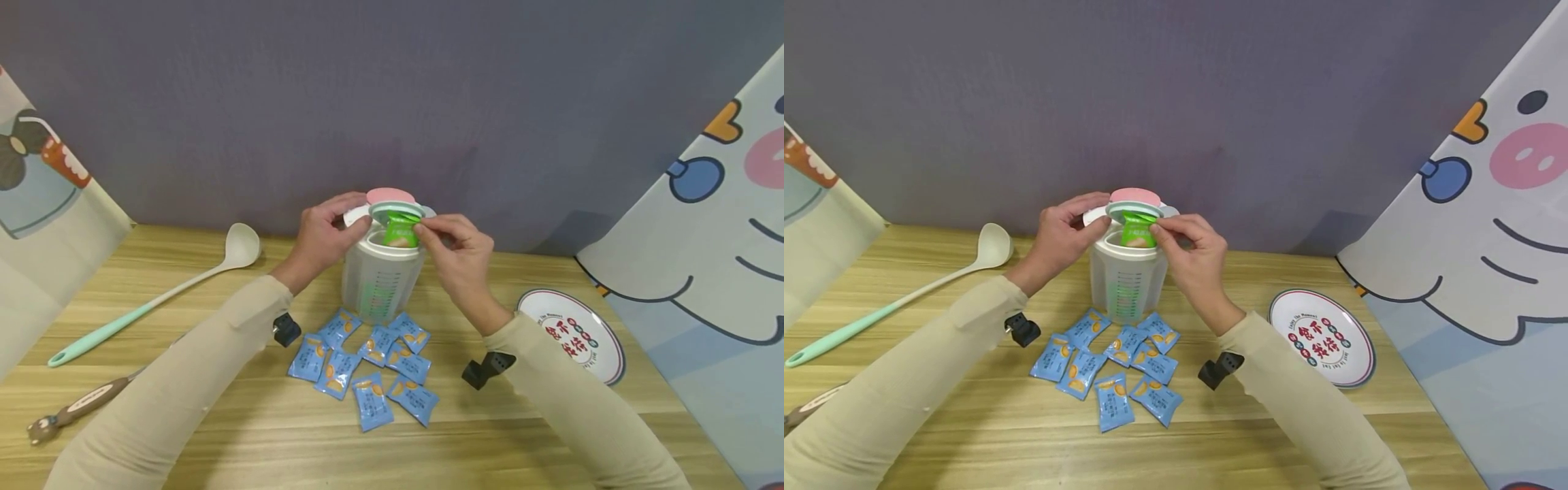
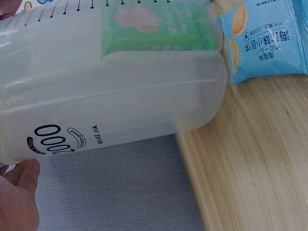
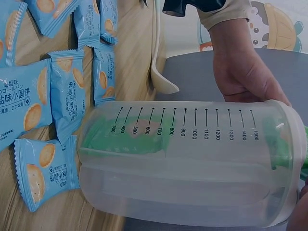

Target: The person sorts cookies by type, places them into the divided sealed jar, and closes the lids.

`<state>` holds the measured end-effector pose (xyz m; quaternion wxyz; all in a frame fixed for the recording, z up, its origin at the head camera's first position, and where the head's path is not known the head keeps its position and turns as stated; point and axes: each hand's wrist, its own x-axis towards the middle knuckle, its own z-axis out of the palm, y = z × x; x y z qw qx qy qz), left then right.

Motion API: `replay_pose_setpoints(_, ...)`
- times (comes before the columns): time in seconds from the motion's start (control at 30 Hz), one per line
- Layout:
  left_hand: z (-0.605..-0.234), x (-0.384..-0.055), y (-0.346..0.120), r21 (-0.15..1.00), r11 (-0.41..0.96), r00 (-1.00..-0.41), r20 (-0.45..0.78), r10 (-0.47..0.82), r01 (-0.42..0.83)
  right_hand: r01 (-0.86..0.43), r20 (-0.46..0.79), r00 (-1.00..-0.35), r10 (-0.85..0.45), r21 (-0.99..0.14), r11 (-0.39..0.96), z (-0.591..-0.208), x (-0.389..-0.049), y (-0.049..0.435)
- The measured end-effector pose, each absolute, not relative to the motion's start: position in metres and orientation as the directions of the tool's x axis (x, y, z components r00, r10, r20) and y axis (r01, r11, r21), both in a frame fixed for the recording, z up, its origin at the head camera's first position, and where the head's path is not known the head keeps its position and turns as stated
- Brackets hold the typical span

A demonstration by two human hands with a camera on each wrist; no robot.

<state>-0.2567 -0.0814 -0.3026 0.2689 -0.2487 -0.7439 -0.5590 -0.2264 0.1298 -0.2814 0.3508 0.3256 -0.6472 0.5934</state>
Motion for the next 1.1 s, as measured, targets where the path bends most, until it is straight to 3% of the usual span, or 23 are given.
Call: replay_pose_setpoints(1.1, -0.3028, -0.2563, -0.0819, 0.701, 0.251, -0.735, 0.673, 0.078, 0.668, -0.823, 0.822, -0.568, -0.034, -0.565, 0.060, -0.2808, -0.2247, 0.1310)
